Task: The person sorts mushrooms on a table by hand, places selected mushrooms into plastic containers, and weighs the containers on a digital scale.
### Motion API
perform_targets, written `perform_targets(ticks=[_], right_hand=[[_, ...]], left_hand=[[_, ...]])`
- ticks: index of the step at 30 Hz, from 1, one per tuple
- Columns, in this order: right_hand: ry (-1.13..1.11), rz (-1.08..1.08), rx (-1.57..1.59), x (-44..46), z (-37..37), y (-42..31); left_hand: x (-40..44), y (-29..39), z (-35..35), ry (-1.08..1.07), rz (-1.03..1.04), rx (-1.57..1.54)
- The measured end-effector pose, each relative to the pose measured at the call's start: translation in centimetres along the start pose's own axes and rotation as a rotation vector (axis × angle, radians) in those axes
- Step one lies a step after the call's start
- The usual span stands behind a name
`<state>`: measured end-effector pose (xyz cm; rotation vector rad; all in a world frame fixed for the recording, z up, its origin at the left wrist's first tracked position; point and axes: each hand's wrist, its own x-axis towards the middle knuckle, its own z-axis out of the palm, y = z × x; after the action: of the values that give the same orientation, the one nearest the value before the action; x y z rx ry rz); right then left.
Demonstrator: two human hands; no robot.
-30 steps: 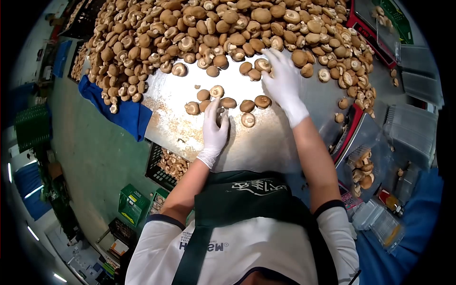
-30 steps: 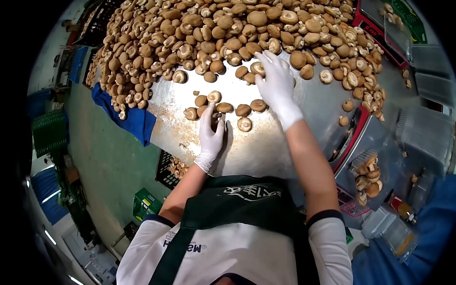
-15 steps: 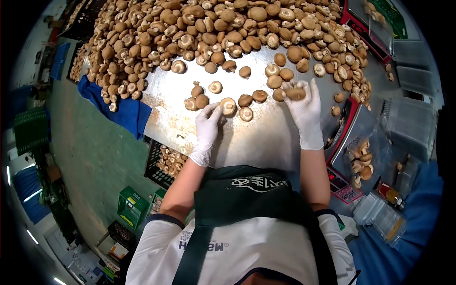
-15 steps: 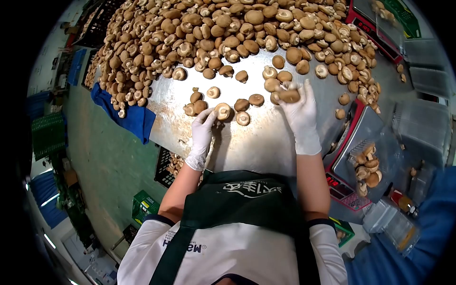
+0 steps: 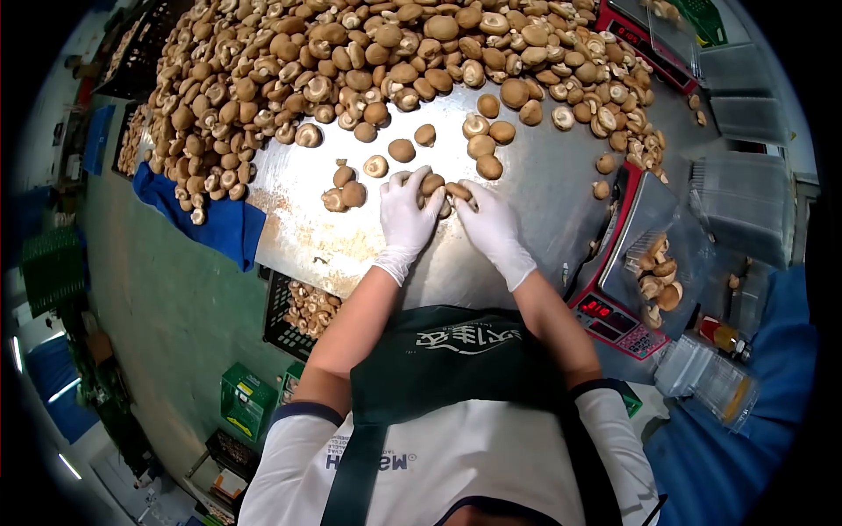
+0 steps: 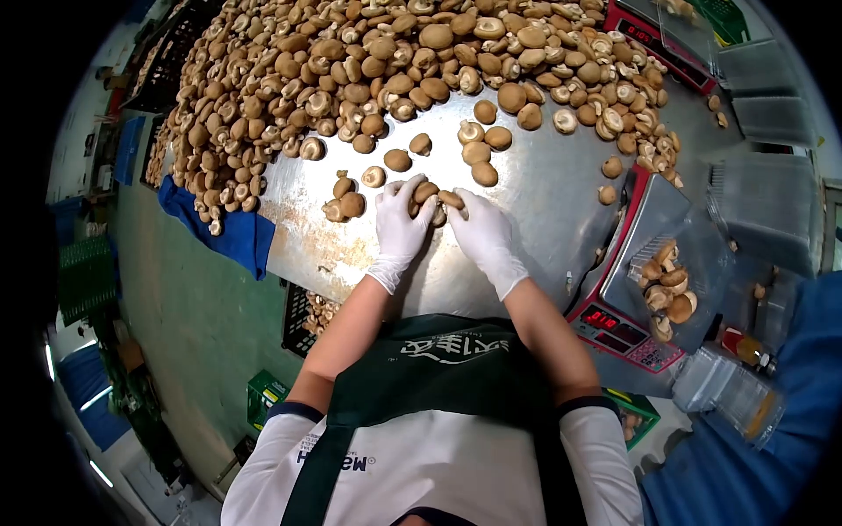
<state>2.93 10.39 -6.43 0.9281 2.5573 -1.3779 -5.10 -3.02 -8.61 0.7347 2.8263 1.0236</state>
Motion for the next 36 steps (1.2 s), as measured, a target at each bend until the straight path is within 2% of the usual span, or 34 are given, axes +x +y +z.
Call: perform_targets(ticks=[2, 4, 5, 6, 8, 9, 10, 13, 16, 17, 20, 21, 24, 25, 28, 29, 33, 34, 36], right_hand=[[-0.037, -0.018, 0.003, -0.9, -0.5, 0.2], [-0.022, 0.058, 0.097, -1.1, -1.3, 0.0], [0.022, 0.067, 0.155, -0.9, -1.5, 0.4], [0.065, 0.076, 0.213, -0.6, -1.7, 0.9], [0.273, -0.081, 0.119, 1.2, -3.1, 0.8], [0.291, -0.107, 0.064, 1.9, -4.4, -0.7], [0.309, -0.139, 0.013, 3.0, -5.2, -1.9], [0.123, -0.039, -0.407, 7.0, -4.4, -2.5], [0.025, -0.089, -0.531, 7.9, -4.7, -2.9], [0.058, -0.135, -0.508, 7.8, -4.6, -2.4], [0.165, -0.332, -0.173, 7.5, -4.6, 0.9], [0.161, -0.269, 0.046, 7.1, -5.0, 1.5], [0.131, 0.099, 0.870, 5.3, -5.6, 4.2], [0.137, 0.080, 0.993, 4.8, -5.5, 5.6], [0.005, 0.055, 1.670, 2.6, -5.5, 8.3], [-0.002, 0.105, 1.724, 2.0, -5.6, 8.7], [-0.283, -0.039, 1.955, 0.7, -6.9, 6.8], [-0.261, -0.038, 1.895, 1.2, -7.5, 5.7], [-0.171, -0.151, 1.521, 3.4, -8.6, 3.6]], left_hand=[[1.0, -0.5, -0.3, -0.103, -0.063, -0.071], [2.0, -1.1, -0.4, -0.146, -0.224, -0.476], [1.4, -1.1, -0.4, -0.190, -0.490, -0.898], [1.7, -1.2, -1.6, -0.225, -0.583, -0.947], [1.3, -1.3, -2.7, -0.209, -0.881, -1.358], [1.0, -1.9, -3.4, -0.262, -0.952, -1.416], [0.6, -2.6, -3.8, -0.331, -0.960, -1.603], [-0.3, -3.1, -4.5, -0.375, -1.007, -1.730], [-0.8, -4.1, -4.3, -0.474, -0.891, -1.810], [-0.9, -3.8, -4.3, -0.438, -0.901, -1.761], [-1.2, -1.9, -5.2, -0.387, -0.903, -1.666], [-1.3, -1.9, -5.4, -0.399, -0.896, -1.661], [-1.9, -1.6, -5.4, -0.419, -0.849, -1.666], [-2.0, -1.8, -5.3, -0.430, -0.836, -1.718], [-1.8, -2.2, -5.2, -0.457, -0.862, -1.904], [-1.6, -1.7, -5.5, -0.464, -0.848, -1.949], [-1.2, -1.6, -5.2, -0.439, -0.876, -2.023], [-1.1, -1.6, -5.1, -0.431, -0.906, -2.037], [-1.0, -1.3, -5.2, -0.425, -0.899, -2.049]])
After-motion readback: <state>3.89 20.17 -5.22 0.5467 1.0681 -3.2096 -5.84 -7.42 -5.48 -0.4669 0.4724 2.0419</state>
